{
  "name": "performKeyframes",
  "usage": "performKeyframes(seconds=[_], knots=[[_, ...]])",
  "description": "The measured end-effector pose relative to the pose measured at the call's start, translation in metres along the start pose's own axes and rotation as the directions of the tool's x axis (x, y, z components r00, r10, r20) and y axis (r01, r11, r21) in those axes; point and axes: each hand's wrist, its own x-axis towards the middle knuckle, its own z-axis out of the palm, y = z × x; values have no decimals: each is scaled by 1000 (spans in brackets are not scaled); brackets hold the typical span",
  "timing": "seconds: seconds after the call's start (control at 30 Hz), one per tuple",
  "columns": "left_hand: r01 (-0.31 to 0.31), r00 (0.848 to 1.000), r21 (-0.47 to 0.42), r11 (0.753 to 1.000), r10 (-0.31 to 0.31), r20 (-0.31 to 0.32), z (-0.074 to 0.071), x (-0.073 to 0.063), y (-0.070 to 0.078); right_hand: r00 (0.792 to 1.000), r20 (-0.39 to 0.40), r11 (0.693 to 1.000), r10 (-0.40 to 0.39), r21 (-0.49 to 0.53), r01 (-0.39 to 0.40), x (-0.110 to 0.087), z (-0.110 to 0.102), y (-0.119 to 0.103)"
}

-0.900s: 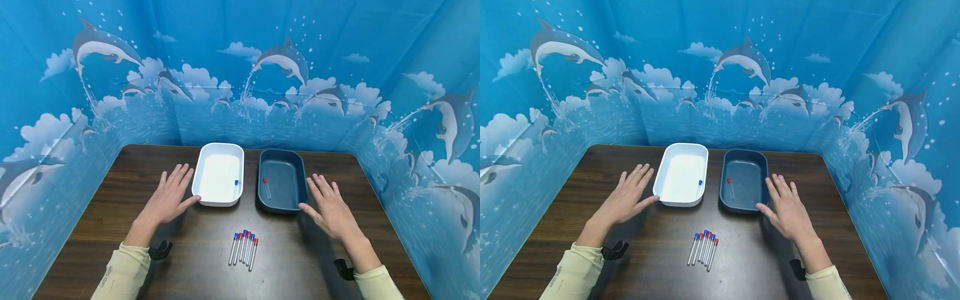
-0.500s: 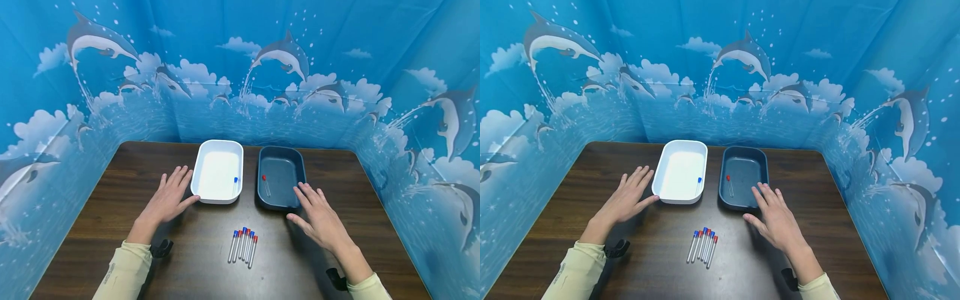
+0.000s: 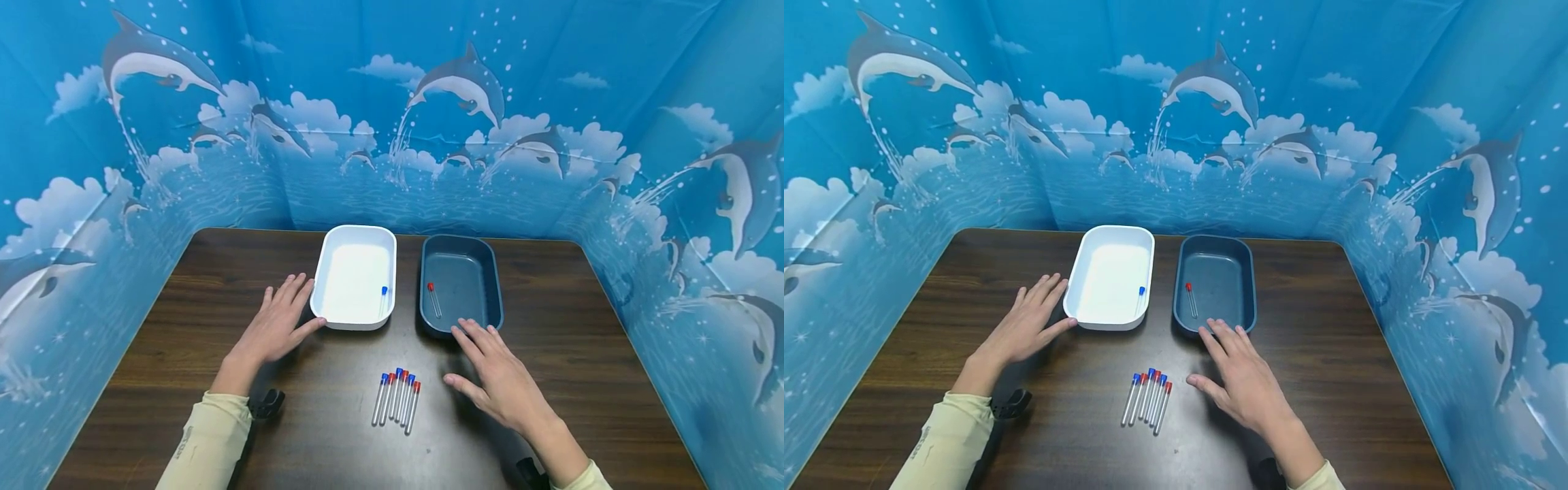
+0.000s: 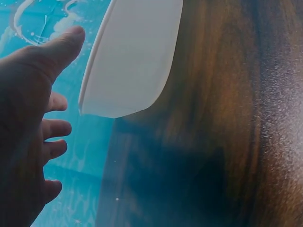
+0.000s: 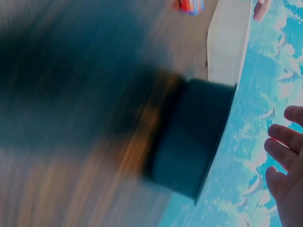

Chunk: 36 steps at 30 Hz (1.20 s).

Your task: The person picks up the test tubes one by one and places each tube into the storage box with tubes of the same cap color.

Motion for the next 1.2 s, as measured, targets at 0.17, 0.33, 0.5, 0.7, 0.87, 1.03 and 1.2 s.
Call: performKeyframes(seconds=[0.17, 0.33, 0.5, 0.7, 0.87, 1.03, 1.2], knots=[[3, 1000, -6, 1000, -3, -5, 5, 0, -2, 999, 35, 1000, 11, 14, -12, -1, 12, -13], [14, 1000, -29, 999, -14, 5, 9, -1, -4, 996, 81, 998, 40, 44, -44, -1, 29, -24], [12, 1000, -36, 999, -12, 5, 12, -1, -5, 987, 140, 995, 77, 50, -85, -2, 47, -35], [17, 1000, -43, 999, -17, 1, 13, 2, -5, 974, 200, 992, 108, 49, -120, 0, 66, -46], [26, 1000, -43, 999, -26, 0, 15, 5, -6, 968, 226, 992, 106, 44, -119, 1, 76, -50], [36, 999, -50, 998, -36, 2, 16, 6, -7, 975, 207, 995, 80, 37, -90, 1, 81, -52], [39, 999, -52, 998, -39, 1, 16, 7, -8, 973, 221, 997, 71, 25, -78, 3, 82, -52]])
